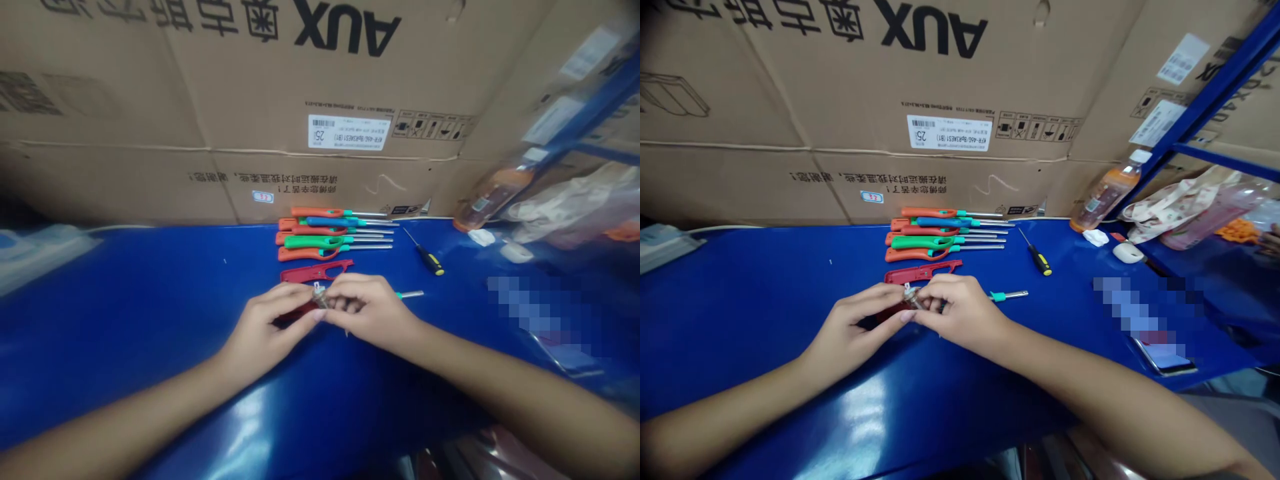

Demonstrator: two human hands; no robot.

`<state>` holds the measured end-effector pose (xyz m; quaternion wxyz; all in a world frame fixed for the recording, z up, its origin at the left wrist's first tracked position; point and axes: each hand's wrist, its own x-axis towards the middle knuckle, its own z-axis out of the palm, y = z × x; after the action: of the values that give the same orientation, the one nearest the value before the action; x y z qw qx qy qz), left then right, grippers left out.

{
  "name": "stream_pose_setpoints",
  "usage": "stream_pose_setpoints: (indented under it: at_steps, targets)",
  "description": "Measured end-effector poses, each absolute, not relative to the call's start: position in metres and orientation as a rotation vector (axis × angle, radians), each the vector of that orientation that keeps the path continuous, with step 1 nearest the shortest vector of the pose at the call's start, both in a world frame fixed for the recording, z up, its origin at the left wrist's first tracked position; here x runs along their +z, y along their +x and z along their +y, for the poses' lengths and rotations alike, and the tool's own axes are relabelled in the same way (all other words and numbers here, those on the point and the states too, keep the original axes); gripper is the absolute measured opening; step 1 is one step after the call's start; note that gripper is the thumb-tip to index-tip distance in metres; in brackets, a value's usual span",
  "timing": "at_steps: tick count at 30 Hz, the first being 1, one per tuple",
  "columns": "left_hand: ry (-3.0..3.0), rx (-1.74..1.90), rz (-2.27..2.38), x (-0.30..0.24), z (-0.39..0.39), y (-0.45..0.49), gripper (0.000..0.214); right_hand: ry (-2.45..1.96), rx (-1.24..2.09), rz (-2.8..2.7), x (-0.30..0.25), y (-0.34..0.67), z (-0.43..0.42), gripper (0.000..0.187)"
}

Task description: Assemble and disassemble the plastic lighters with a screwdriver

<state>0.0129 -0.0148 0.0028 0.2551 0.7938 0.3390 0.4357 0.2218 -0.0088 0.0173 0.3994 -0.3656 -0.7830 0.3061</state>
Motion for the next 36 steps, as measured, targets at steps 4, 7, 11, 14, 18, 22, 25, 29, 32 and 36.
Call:
stream_pose_setpoints:
  at_steps: [4,7,11,14,18,22,25,29,32,36]
  targets:
    - [2.023,1.207,0.873,0.004,-0.017,0.015,0.013,-0.735,0.569,-2.132,0.019,0.225,-0.010,0.010]
    - [1.923,1.231,0.925,0.005,-0.018,0.015,0.011,-0.766,0.598,-2.199,0.023,0.230,-0.009,0.010]
    - [1.613,1.241,1.047,0.008,-0.015,0.013,0.022,-0.874,0.561,-2.407,0.027,0.239,-0.008,0.014]
    - [1.467,1.238,1.031,0.010,-0.011,0.009,0.031,-0.971,0.526,-2.615,0.027,0.245,-0.004,0.015]
    - [1.476,1.242,1.071,0.009,-0.006,0.007,0.031,-0.995,0.513,-2.685,0.023,0.247,0.000,0.013]
    - [1.508,1.209,1.079,0.005,-0.005,0.008,0.031,-0.924,0.698,-2.519,0.022,0.243,0.002,0.007]
    - [1.525,1.196,1.061,0.002,-0.004,0.008,0.033,-0.980,0.905,-2.367,0.024,0.242,0.004,0.006]
    - [1.554,1.169,1.051,0.001,-0.002,0.008,0.031,-1.161,1.275,-2.102,0.025,0.243,0.008,0.014]
    - [1.595,1.160,1.048,0.000,-0.002,0.007,0.028,-1.236,1.555,-1.885,0.026,0.243,0.008,0.025]
    - [1.620,1.132,1.038,-0.001,-0.002,0.006,0.026,-1.264,1.670,-1.779,0.026,0.241,0.008,0.034]
